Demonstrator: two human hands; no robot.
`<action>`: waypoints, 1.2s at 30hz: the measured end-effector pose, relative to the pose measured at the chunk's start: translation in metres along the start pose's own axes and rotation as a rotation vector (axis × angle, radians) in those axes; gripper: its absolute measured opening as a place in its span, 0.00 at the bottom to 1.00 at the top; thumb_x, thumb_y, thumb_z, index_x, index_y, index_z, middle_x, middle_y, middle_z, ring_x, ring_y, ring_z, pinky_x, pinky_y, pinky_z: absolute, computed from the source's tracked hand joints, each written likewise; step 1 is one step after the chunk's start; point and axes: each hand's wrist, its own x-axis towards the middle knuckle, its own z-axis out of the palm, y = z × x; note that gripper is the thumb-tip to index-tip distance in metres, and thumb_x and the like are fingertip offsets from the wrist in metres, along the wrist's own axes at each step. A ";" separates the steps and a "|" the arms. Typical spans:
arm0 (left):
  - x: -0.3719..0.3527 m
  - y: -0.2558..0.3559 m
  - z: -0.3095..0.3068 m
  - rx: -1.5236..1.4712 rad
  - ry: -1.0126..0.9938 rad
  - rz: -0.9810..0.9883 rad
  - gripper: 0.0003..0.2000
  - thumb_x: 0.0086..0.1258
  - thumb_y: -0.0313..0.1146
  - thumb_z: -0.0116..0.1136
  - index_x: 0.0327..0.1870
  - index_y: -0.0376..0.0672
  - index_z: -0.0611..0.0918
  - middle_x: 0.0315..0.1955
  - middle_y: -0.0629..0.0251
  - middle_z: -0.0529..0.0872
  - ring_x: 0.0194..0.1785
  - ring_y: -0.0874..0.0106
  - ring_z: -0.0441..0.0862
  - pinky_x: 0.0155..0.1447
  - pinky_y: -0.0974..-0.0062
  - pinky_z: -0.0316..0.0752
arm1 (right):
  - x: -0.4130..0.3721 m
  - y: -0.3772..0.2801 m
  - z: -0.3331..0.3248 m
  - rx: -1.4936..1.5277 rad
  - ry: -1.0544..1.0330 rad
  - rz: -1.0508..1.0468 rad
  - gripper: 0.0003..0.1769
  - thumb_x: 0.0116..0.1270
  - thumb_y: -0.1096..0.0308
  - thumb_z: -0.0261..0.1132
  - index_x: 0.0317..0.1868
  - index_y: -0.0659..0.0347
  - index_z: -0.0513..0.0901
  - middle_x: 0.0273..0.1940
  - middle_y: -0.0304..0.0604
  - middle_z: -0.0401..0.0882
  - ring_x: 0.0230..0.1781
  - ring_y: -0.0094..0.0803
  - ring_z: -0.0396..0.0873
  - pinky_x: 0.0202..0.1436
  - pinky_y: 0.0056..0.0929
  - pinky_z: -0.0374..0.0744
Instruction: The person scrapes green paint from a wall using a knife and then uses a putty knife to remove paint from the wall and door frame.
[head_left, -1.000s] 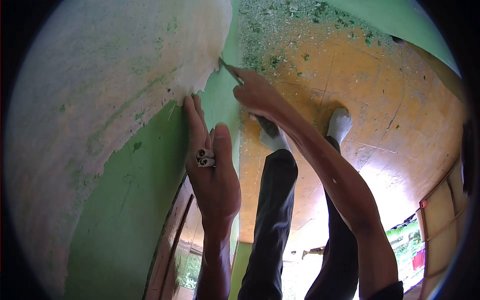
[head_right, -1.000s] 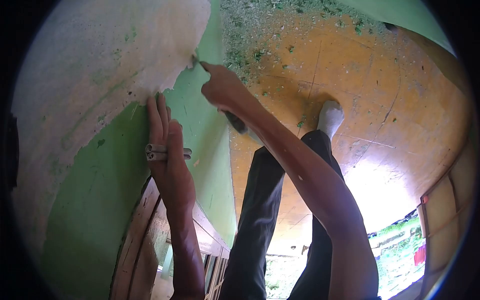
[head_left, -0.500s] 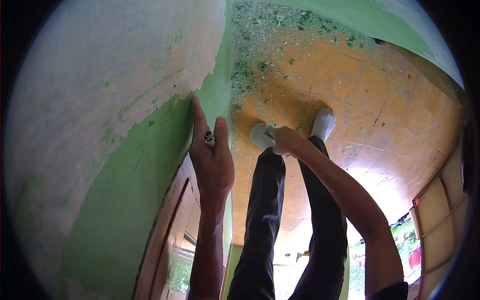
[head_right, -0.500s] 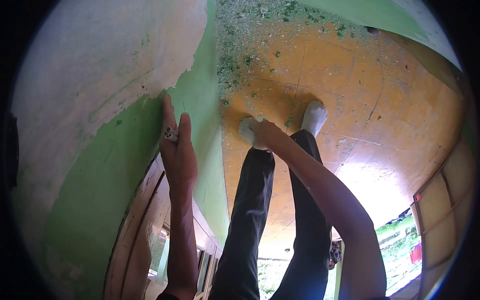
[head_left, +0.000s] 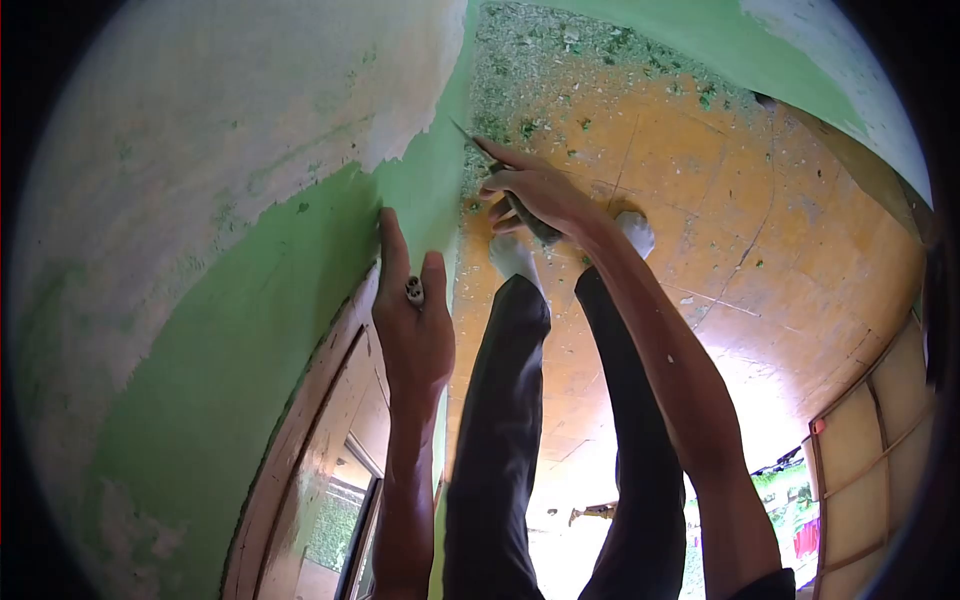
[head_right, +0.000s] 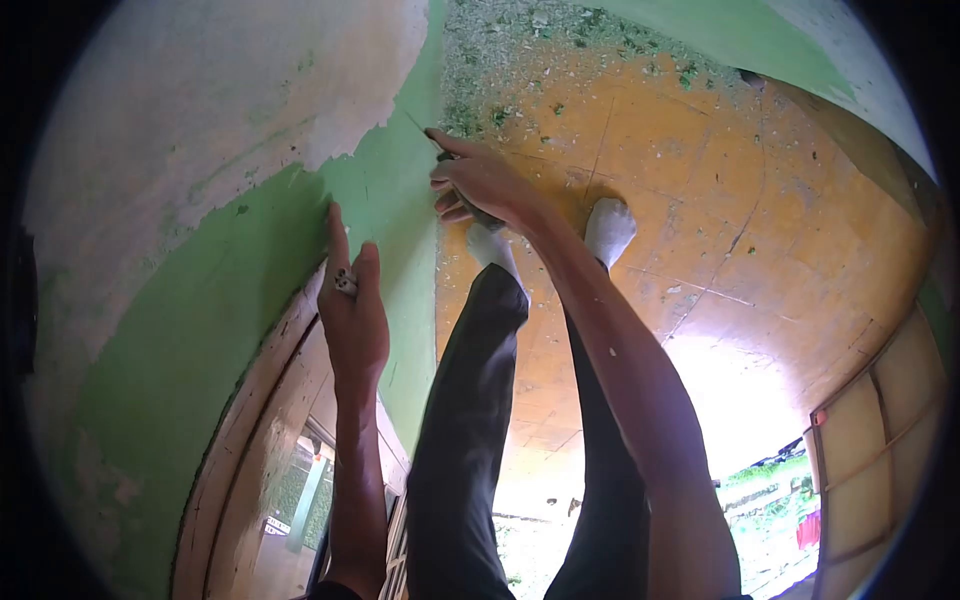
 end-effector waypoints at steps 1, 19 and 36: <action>0.000 -0.001 0.000 -0.021 -0.017 -0.024 0.29 0.80 0.35 0.46 0.75 0.28 0.58 0.74 0.39 0.61 0.78 0.53 0.58 0.78 0.65 0.56 | 0.000 -0.010 0.010 0.146 0.037 0.040 0.37 0.68 0.71 0.59 0.78 0.49 0.63 0.27 0.34 0.70 0.22 0.24 0.71 0.22 0.27 0.72; 0.015 0.000 -0.001 -0.158 -0.075 -0.016 0.29 0.79 0.31 0.45 0.76 0.26 0.55 0.74 0.39 0.62 0.78 0.56 0.59 0.78 0.64 0.54 | 0.038 -0.010 0.017 0.057 0.033 -0.061 0.40 0.63 0.75 0.56 0.78 0.51 0.61 0.22 0.37 0.70 0.16 0.25 0.67 0.18 0.28 0.70; 0.019 -0.007 0.001 -0.131 -0.087 -0.013 0.29 0.79 0.31 0.44 0.77 0.29 0.54 0.75 0.40 0.60 0.77 0.56 0.60 0.78 0.63 0.54 | 0.019 -0.008 0.009 0.033 -0.085 -0.028 0.41 0.62 0.76 0.55 0.78 0.51 0.61 0.25 0.35 0.71 0.18 0.23 0.67 0.19 0.26 0.70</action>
